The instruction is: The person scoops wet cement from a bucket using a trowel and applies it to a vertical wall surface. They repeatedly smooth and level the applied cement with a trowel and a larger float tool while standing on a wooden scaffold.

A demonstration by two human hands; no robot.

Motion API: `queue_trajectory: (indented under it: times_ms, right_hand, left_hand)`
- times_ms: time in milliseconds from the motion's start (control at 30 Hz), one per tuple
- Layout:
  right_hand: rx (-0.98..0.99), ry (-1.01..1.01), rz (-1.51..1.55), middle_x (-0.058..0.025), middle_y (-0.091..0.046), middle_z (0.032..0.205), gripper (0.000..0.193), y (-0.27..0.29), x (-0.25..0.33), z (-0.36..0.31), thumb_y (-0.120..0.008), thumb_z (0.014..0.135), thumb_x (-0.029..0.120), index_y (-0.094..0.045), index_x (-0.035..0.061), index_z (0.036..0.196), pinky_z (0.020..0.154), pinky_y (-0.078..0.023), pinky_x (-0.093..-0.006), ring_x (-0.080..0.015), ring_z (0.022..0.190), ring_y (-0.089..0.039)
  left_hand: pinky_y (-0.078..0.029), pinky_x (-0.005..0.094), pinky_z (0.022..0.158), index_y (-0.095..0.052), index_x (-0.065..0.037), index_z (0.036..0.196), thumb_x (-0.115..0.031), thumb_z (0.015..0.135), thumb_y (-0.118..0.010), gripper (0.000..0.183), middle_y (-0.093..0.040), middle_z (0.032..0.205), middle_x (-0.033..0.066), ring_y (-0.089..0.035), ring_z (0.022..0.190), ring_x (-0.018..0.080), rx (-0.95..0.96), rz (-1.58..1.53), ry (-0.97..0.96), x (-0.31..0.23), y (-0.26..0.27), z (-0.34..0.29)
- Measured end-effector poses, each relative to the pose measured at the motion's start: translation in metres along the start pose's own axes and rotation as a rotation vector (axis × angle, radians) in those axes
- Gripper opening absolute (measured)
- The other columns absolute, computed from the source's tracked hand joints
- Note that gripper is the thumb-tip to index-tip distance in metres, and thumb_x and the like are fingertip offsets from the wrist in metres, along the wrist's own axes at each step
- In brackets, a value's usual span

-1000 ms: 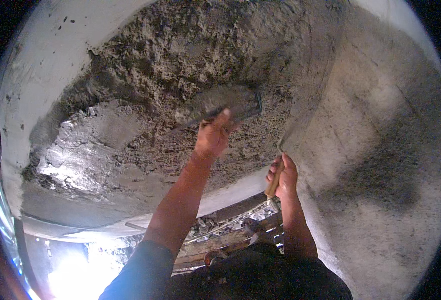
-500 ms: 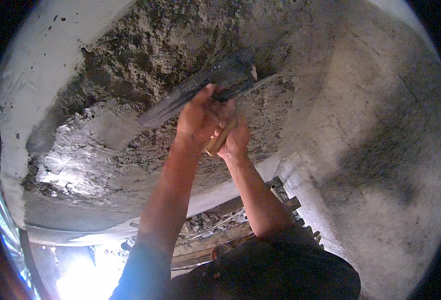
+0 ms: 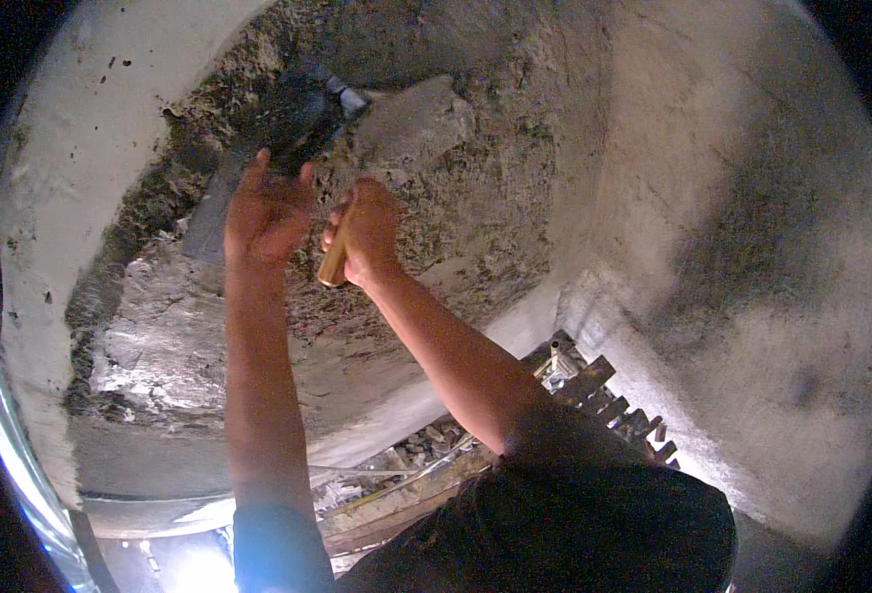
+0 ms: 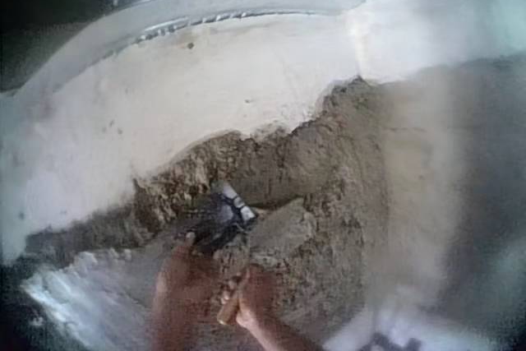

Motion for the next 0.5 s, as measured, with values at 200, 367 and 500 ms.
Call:
queue_trajectory:
  times_ms: [200, 367, 500]
  right_hand:
    - [0.009, 0.037, -0.140, -0.0033, -0.050, 0.065, 0.032, -0.048, -0.042, -0.016, -0.048, 0.104, 0.042, -0.046, 0.0139, 0.087, 0.048, -0.044, -0.0384, -0.0184, 0.048, -0.049]
    - [0.007, 0.045, -0.140, -0.0029, -0.049, 0.066, 0.029, -0.080, -0.084, -0.020, -0.048, 0.105, 0.038, -0.046, 0.0126, 0.091, 0.046, -0.045, -0.0352, -0.0157, 0.049, -0.049]
    - [0.054, -0.024, -0.163, -0.0025, -0.050, 0.068, 0.027, -0.097, -0.135, -0.036, -0.047, 0.106, 0.037, -0.046, 0.0117, 0.096, 0.046, -0.046, -0.0340, -0.0141, 0.053, -0.050]
  left_hand:
    - [-0.064, 0.0371, 0.081, -0.060, 0.001, 0.107, -0.016, 0.096, -0.069, 0.022, -0.069, 0.094, 0.0169, -0.068, 0.072, 0.0221, -0.069, 0.028, -0.100, -0.055, 0.011, -0.034]
    - [-0.064, 0.0286, 0.070, -0.057, 0.002, 0.118, -0.021, 0.097, -0.068, 0.033, -0.069, 0.094, 0.0213, -0.069, 0.069, 0.0243, -0.143, 0.081, -0.223, -0.103, 0.019, -0.054]
    - [-0.063, 0.0243, 0.062, -0.054, 0.006, 0.120, -0.024, 0.098, -0.067, 0.040, -0.069, 0.097, 0.0260, -0.072, 0.074, 0.0267, -0.182, 0.112, -0.321, -0.147, 0.018, -0.092]
Point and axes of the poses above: each hand's wrist, its own z-axis towards the middle knuckle, its own y-axis out of the back of the hand, x = y × z, the point moved 1 cm from there along z, towards the middle knuckle
